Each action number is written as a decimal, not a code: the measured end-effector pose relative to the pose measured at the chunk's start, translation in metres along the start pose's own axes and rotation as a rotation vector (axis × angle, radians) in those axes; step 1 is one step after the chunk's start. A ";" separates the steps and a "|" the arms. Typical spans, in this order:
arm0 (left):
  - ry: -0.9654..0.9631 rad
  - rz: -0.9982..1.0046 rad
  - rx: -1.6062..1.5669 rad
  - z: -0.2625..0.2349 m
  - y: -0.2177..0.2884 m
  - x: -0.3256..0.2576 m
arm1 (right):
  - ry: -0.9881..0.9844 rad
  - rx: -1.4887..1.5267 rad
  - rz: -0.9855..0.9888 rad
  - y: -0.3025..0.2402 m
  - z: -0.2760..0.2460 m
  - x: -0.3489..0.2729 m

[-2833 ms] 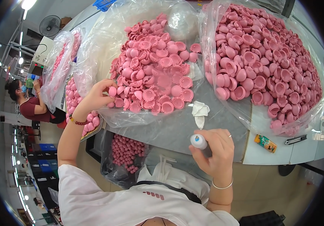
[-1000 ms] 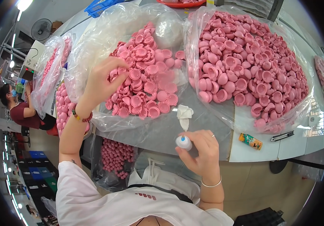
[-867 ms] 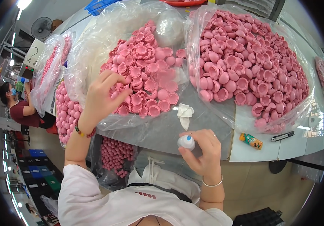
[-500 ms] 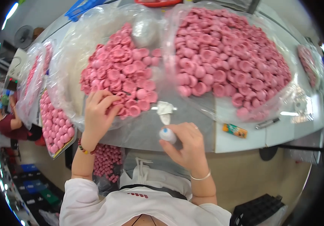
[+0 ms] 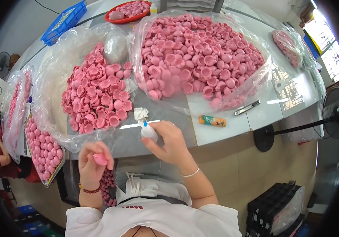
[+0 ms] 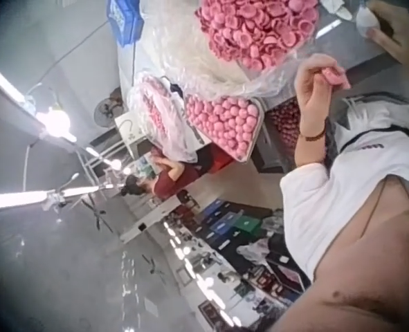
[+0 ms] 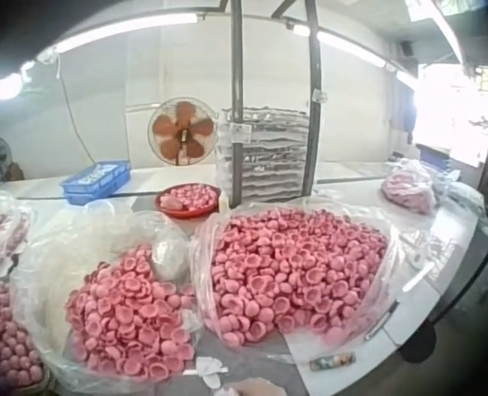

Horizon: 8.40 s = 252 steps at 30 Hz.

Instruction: Applying glue to pink plastic toy components and joining them together.

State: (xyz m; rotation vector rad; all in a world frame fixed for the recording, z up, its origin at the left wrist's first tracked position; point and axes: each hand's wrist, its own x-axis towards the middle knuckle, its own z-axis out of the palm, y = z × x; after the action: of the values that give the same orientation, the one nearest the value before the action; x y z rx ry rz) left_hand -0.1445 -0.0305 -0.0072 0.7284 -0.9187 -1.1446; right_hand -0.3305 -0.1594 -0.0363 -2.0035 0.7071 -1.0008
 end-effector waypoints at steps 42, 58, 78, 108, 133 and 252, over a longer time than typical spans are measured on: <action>0.097 -0.154 -0.080 0.006 -0.056 0.008 | 0.181 0.258 -0.325 -0.018 0.004 -0.007; 0.072 -0.156 -0.041 0.006 -0.054 0.014 | 0.283 0.222 -0.329 -0.014 0.009 -0.006; 0.068 -0.071 0.259 0.005 -0.050 0.013 | 0.261 0.079 -0.246 -0.012 0.010 -0.005; 0.002 -0.365 -1.117 -0.008 -0.070 0.006 | 0.461 -0.763 0.137 0.031 -0.089 0.032; 0.222 -0.220 -0.297 0.000 -0.054 0.009 | -0.134 0.004 0.225 -0.004 -0.020 0.001; 1.073 0.355 1.740 -0.122 0.058 -0.036 | 0.176 0.128 0.227 0.009 0.012 0.004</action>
State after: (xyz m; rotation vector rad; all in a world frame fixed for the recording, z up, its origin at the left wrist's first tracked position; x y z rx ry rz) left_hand -0.0160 0.0231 -0.0210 2.1165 -0.8225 0.7228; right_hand -0.3195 -0.1624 -0.0476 -1.6964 0.9192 -1.0656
